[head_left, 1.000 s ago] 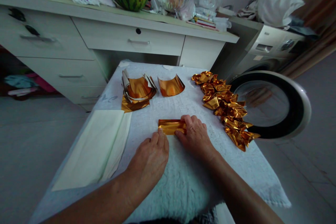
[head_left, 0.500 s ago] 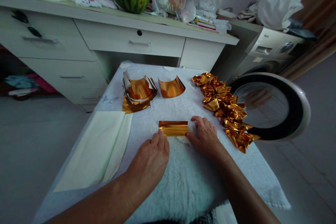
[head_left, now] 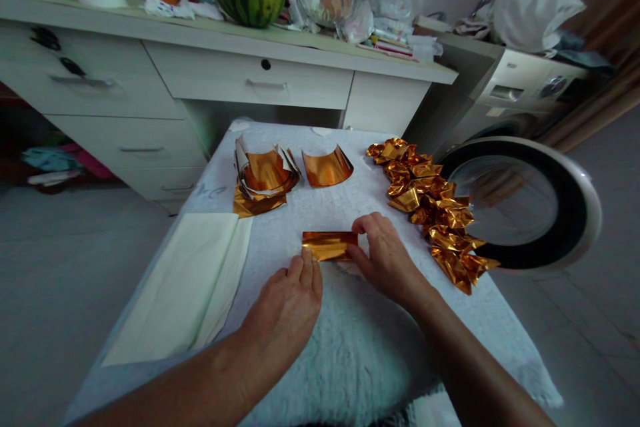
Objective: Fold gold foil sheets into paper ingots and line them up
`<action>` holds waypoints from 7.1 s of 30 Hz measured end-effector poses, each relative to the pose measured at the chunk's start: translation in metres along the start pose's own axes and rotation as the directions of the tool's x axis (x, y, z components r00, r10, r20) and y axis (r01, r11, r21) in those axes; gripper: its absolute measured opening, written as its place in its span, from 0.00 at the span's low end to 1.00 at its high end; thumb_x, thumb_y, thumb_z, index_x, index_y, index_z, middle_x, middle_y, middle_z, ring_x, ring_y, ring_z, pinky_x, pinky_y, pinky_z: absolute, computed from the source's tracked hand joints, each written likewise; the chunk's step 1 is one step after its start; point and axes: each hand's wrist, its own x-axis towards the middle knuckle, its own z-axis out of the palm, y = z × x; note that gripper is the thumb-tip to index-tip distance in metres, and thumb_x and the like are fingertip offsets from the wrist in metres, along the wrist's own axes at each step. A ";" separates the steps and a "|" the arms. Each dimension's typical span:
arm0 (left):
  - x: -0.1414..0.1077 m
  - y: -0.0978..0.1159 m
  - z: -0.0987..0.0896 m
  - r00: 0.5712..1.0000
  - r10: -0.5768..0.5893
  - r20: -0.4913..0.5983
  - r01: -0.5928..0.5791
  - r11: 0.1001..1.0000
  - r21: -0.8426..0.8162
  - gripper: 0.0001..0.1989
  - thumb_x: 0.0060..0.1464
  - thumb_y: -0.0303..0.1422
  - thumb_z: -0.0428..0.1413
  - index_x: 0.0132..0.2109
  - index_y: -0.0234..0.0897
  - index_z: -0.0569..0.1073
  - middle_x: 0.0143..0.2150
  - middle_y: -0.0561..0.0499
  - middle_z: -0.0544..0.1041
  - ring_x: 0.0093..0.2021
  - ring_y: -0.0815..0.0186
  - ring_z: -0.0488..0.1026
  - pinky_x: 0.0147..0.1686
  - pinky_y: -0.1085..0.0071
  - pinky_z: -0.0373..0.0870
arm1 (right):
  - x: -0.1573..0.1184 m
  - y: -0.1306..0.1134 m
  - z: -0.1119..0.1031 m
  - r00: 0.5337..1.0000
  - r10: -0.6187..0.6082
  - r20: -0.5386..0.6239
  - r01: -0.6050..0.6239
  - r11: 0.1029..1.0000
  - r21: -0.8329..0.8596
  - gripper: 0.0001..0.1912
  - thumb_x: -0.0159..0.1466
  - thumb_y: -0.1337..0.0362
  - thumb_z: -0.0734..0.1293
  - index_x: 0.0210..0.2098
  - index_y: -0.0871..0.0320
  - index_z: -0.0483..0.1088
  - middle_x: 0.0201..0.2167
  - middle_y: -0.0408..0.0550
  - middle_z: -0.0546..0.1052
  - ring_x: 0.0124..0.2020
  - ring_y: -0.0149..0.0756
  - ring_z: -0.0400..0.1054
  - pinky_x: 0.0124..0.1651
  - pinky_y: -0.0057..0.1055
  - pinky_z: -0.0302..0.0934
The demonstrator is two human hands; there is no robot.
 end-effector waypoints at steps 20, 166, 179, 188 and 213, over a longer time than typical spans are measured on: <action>-0.011 -0.005 0.014 0.981 -0.090 -0.171 0.073 0.992 -0.103 0.26 0.49 0.14 0.46 0.54 0.23 0.75 0.55 0.30 0.76 0.49 0.49 0.77 0.39 0.57 0.78 | 0.009 -0.001 0.024 0.961 -0.200 0.192 0.189 0.979 0.073 0.03 0.63 0.68 0.67 0.38 0.58 0.69 0.37 0.48 0.70 0.40 0.39 0.63 0.44 0.35 0.55; 0.008 -0.033 0.008 0.910 -0.325 -0.259 -0.064 0.506 -0.860 0.14 0.62 0.29 0.48 0.50 0.41 0.75 0.47 0.46 0.77 0.48 0.59 0.74 0.49 0.62 0.70 | 0.012 0.011 0.023 0.976 0.126 0.180 -0.219 0.476 0.852 0.16 0.56 0.52 0.72 0.29 0.57 0.68 0.22 0.39 0.69 0.23 0.27 0.61 0.27 0.25 0.54; 0.005 -0.028 -0.005 0.890 -0.407 -0.204 -0.080 0.301 -0.950 0.17 0.61 0.35 0.53 0.56 0.43 0.73 0.57 0.46 0.74 0.58 0.55 0.70 0.59 0.58 0.67 | 0.002 -0.003 0.013 0.972 -0.044 0.231 -0.207 0.314 0.927 0.15 0.58 0.52 0.73 0.38 0.54 0.72 0.37 0.45 0.75 0.37 0.35 0.69 0.41 0.32 0.64; 0.006 -0.039 -0.002 0.869 -0.479 0.123 -0.040 -0.317 -0.947 0.15 0.53 0.43 0.62 0.41 0.37 0.73 0.35 0.51 0.77 0.33 0.64 0.75 0.33 0.71 0.72 | -0.001 -0.008 0.002 0.946 -0.305 0.113 0.073 0.538 0.840 0.12 0.66 0.55 0.65 0.47 0.47 0.75 0.54 0.46 0.74 0.55 0.42 0.66 0.58 0.42 0.57; 0.014 -0.042 0.007 0.811 -0.538 0.229 -0.034 -0.436 -0.899 0.22 0.54 0.37 0.61 0.53 0.40 0.65 0.41 0.50 0.79 0.34 0.64 0.77 0.34 0.69 0.73 | 0.005 -0.002 0.025 0.956 0.159 0.246 -0.287 0.333 0.898 0.17 0.57 0.53 0.69 0.37 0.53 0.59 0.22 0.34 0.67 0.17 0.26 0.57 0.19 0.22 0.50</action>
